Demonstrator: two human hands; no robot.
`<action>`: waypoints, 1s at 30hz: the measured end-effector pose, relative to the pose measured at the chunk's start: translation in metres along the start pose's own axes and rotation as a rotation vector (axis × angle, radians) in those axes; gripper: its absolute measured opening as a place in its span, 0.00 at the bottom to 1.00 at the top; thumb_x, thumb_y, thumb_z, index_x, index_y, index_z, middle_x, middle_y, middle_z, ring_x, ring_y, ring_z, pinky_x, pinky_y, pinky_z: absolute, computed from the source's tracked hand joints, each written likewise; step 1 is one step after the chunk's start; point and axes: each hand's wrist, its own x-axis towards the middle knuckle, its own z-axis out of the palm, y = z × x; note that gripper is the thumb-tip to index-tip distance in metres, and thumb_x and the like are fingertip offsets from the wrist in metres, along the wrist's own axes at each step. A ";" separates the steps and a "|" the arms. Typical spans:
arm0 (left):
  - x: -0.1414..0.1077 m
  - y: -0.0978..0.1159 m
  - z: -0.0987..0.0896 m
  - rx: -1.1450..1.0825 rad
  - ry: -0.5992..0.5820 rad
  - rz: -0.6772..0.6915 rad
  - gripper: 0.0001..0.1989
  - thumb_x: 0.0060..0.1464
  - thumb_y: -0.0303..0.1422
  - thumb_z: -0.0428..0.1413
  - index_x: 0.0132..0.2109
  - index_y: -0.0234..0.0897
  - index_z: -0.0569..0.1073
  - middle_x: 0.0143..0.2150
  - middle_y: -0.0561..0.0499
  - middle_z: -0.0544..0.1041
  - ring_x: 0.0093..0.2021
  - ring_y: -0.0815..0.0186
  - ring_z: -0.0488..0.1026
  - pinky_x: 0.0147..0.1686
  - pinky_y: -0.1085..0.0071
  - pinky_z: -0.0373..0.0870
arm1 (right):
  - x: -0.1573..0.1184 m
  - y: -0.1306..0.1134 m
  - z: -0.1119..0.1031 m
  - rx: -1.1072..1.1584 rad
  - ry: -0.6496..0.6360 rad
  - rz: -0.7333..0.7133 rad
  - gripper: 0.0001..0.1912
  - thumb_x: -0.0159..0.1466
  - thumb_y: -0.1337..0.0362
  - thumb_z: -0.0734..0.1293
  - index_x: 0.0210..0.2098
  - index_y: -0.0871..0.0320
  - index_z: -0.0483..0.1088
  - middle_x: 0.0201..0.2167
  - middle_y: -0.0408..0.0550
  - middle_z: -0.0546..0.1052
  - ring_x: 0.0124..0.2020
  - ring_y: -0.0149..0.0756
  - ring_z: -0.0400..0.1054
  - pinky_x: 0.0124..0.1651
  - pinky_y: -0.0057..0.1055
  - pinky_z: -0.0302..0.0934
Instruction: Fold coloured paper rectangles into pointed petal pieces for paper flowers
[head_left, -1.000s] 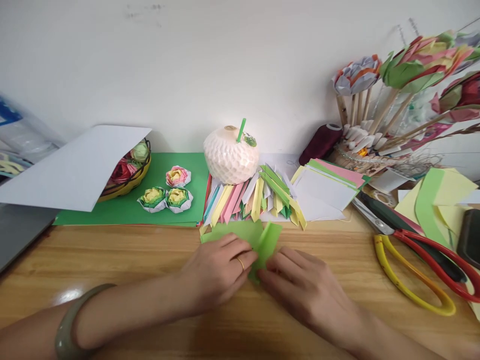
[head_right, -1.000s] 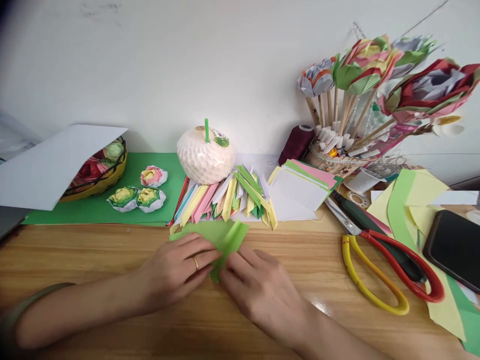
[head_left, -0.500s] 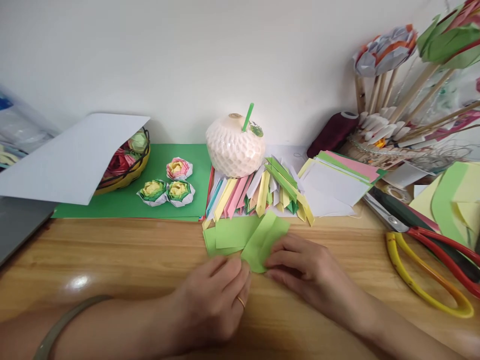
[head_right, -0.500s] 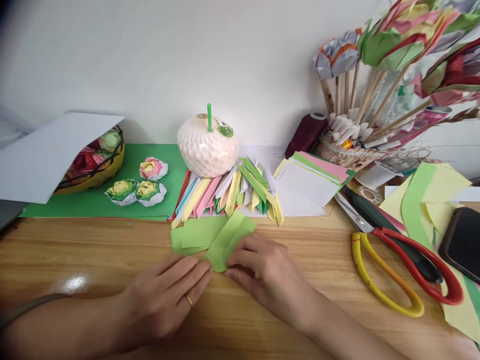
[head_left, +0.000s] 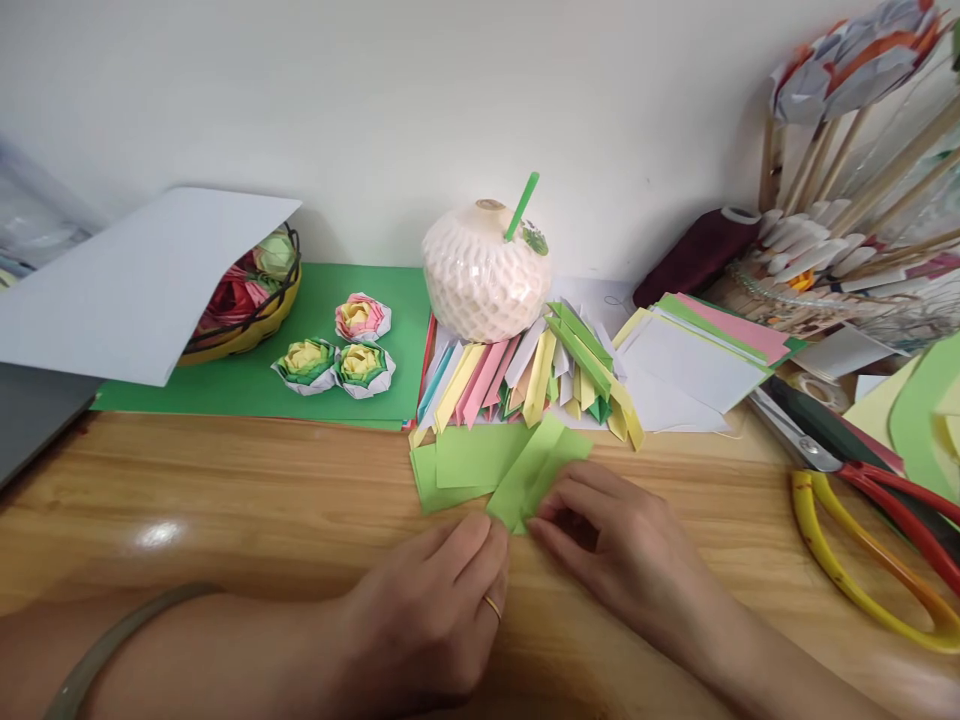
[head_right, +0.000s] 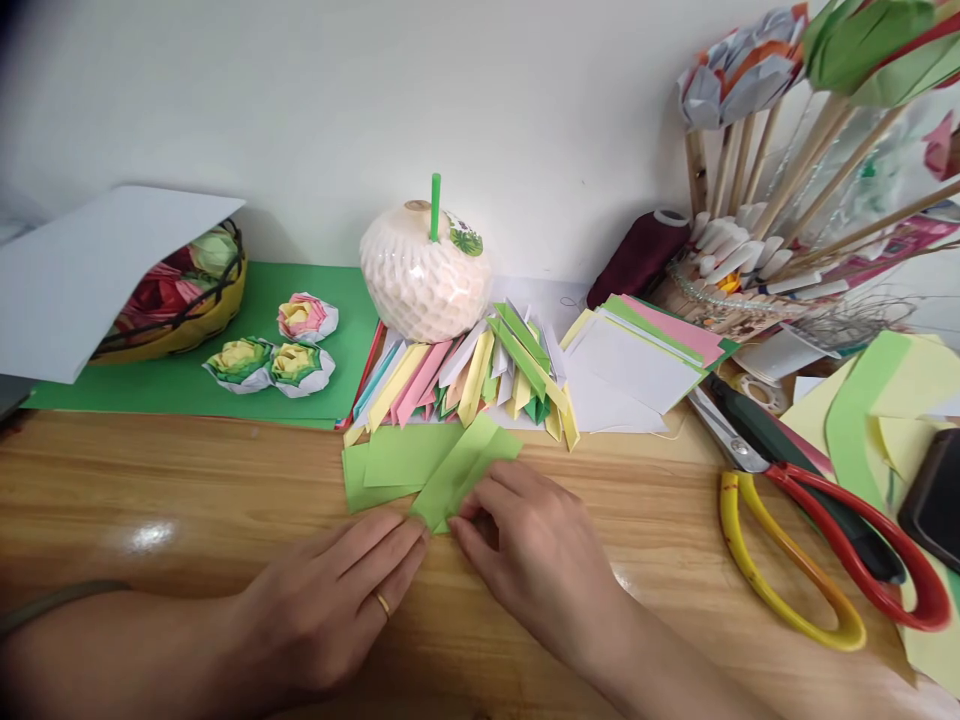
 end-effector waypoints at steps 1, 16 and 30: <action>0.001 -0.001 0.000 0.001 0.000 -0.010 0.18 0.60 0.19 0.39 0.37 0.25 0.74 0.34 0.41 0.78 0.34 0.60 0.75 0.36 0.66 0.71 | 0.000 0.000 0.000 -0.007 -0.002 0.003 0.07 0.57 0.72 0.65 0.24 0.57 0.65 0.24 0.42 0.69 0.25 0.31 0.64 0.25 0.25 0.56; 0.000 0.002 0.008 -0.047 -0.120 -0.104 0.17 0.63 0.22 0.39 0.42 0.26 0.72 0.32 0.44 0.74 0.33 0.63 0.72 0.31 0.69 0.70 | 0.000 -0.001 -0.001 -0.060 -0.055 0.031 0.07 0.58 0.71 0.65 0.25 0.56 0.64 0.26 0.42 0.69 0.26 0.31 0.64 0.26 0.26 0.56; 0.001 0.000 0.004 -0.039 -0.105 -0.056 0.17 0.61 0.20 0.38 0.45 0.23 0.71 0.38 0.41 0.75 0.40 0.59 0.71 0.41 0.65 0.66 | -0.001 0.009 -0.005 -0.037 -0.115 0.007 0.03 0.63 0.69 0.60 0.32 0.57 0.63 0.30 0.44 0.67 0.26 0.31 0.62 0.27 0.27 0.55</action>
